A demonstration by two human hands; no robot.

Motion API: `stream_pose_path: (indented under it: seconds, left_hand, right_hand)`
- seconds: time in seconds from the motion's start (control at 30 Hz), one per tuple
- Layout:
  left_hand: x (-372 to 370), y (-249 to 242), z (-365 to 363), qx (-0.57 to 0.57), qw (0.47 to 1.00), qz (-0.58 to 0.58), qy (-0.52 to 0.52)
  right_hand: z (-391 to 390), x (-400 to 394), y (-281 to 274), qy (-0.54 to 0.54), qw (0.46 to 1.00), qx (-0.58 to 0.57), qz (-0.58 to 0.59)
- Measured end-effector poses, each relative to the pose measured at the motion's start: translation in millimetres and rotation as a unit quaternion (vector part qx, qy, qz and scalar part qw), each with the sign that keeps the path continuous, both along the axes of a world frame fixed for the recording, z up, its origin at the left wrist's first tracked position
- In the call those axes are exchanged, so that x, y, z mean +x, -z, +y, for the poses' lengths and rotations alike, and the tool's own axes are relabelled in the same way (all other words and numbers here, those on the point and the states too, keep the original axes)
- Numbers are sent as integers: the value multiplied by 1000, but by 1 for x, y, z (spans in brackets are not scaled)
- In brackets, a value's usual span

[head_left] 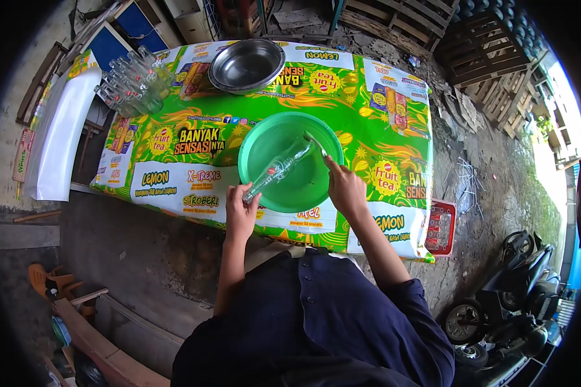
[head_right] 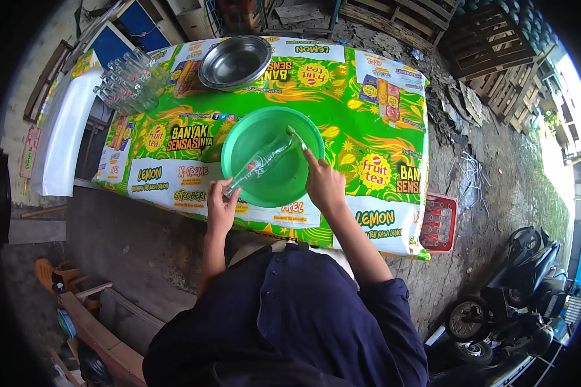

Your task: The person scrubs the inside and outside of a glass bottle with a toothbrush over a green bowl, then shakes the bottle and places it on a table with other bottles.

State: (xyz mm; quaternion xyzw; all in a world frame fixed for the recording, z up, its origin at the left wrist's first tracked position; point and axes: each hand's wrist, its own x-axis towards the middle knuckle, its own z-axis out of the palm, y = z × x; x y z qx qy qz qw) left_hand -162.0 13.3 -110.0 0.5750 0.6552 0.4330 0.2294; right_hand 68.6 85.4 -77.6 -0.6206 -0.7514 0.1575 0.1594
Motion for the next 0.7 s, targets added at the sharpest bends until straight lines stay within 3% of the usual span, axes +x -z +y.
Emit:
stream_pose_path:
  seconds: [0.2,0.33,0.6,0.7]
  left_hand:
    - [-2,-6,2,0,999,36,-7]
    - [-3,-9,1,1,999,44,-8]
    - [-6,-10,2,3,998,68,-20]
    - [-6,-10,7,-29,998,47,-18]
  right_hand:
    - [-47,-18,-16,-143,988,-25,48]
    - [-13,-7,4,-11,1000,6,24]
    - [-37,4,-20,21,998,-47,-37]
    - [-49,-1,-32,-11,998,-57,-3]
